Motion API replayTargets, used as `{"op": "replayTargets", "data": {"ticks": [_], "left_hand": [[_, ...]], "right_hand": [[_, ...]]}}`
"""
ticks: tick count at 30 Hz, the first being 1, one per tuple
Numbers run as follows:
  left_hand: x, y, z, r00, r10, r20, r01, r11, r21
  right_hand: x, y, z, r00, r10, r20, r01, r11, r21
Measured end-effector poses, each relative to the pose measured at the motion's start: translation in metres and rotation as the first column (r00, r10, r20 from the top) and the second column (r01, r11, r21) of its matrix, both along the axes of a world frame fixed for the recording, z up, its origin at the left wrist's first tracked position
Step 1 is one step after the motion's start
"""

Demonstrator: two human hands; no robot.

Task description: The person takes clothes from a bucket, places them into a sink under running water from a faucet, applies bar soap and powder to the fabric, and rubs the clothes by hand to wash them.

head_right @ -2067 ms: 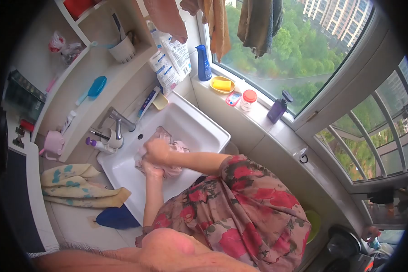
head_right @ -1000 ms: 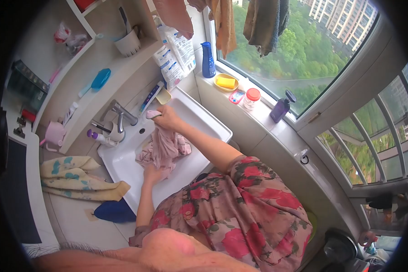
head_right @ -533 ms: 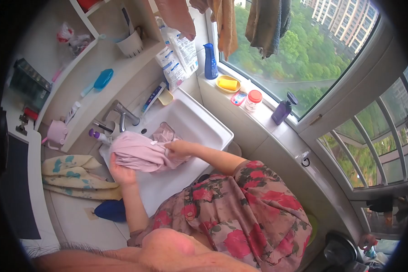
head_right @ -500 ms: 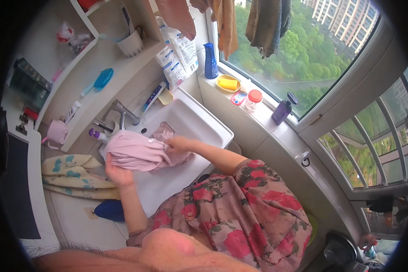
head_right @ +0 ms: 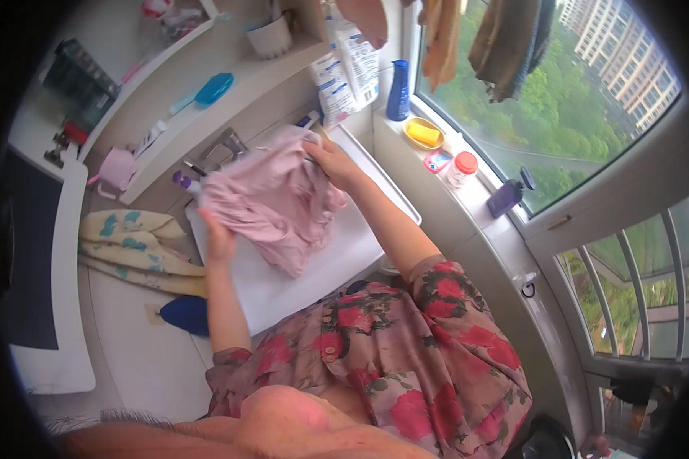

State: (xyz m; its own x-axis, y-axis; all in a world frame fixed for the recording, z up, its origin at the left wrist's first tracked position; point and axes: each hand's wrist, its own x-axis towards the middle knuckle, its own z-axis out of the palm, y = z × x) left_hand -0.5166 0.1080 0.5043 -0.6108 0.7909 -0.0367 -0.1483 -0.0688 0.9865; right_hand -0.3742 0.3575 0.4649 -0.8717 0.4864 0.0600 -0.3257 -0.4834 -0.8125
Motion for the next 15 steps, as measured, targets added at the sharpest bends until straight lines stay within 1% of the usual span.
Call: {"op": "replayTargets", "data": {"ticks": [1, 2, 3, 4, 5, 6, 7, 8, 9, 10, 11, 12, 13, 14, 15], "left_hand": [[0.005, 0.006, -0.023, 0.986, -0.014, 0.165, 0.01, 1.0, 0.025], [0.01, 0.011, -0.047, 0.944, -0.035, 0.329, 0.019, 0.998, 0.053], [0.018, 0.016, -0.067, 0.892, 0.009, 0.452, -0.05, 0.996, 0.079], [0.026, 0.023, -0.08, 0.821, 0.043, 0.569, -0.117, 0.989, 0.095], [0.037, 0.031, -0.085, 0.785, 0.23, 0.575, -0.286, 0.958, 0.007], [0.036, 0.032, -0.095, 0.778, 0.162, 0.606, -0.281, 0.954, 0.106], [0.033, 0.032, -0.119, 0.77, 0.092, 0.631, -0.278, 0.939, 0.203], [0.003, 0.012, -0.192, 0.742, -0.13, 0.658, -0.192, 0.899, 0.394], [-0.025, -0.008, -0.261, 0.68, -0.351, 0.644, -0.105, 0.823, 0.559], [-0.002, -0.003, -0.197, 0.658, -0.183, 0.731, -0.274, 0.846, 0.458], [0.006, 0.007, -0.191, 0.654, -0.186, 0.734, -0.27, 0.848, 0.456], [0.014, 0.015, -0.19, 0.605, -0.475, 0.639, -0.026, 0.79, 0.612], [0.025, 0.021, -0.186, 0.482, -0.717, 0.503, 0.196, 0.648, 0.736], [0.046, 0.032, -0.153, 0.589, -0.34, 0.733, 0.032, 0.916, 0.4], [0.069, 0.042, -0.123, 0.61, 0.114, 0.784, -0.17, 0.985, -0.011]], "right_hand": [[-0.002, -0.006, -0.017, 0.995, -0.005, 0.102, 0.017, 0.992, -0.124], [-0.009, -0.013, -0.031, 0.993, 0.002, 0.115, 0.027, 0.969, -0.246], [-0.01, -0.024, -0.035, 0.985, 0.012, 0.175, 0.044, 0.948, -0.315], [-0.022, -0.034, -0.058, 0.965, 0.011, 0.261, 0.019, 0.993, -0.112], [-0.034, -0.046, -0.08, 0.94, -0.007, 0.342, -0.026, 0.996, 0.09], [-0.036, -0.074, -0.079, 0.936, -0.109, 0.334, -0.094, 0.838, 0.537], [-0.033, -0.111, -0.072, 0.94, -0.193, 0.281, -0.156, 0.49, 0.858], [-0.027, -0.149, -0.062, 0.99, -0.144, 0.008, 0.069, 0.521, 0.851], [-0.022, -0.171, -0.052, 0.956, -0.106, -0.272, 0.284, 0.558, 0.78], [-0.022, -0.172, -0.051, 0.957, -0.11, -0.269, 0.284, 0.557, 0.78], [-0.023, -0.173, -0.05, 0.985, -0.134, -0.113, 0.16, 0.422, 0.893], [-0.021, -0.173, -0.048, 0.983, -0.178, 0.042, 0.011, 0.283, 0.959], [-0.027, -0.158, -0.045, 0.983, -0.177, 0.046, 0.008, 0.289, 0.957], [-0.04, -0.127, -0.039, 0.914, -0.31, 0.263, -0.118, 0.415, 0.902], [-0.046, -0.11, -0.037, 0.786, -0.396, 0.474, -0.211, 0.549, 0.809]]}}
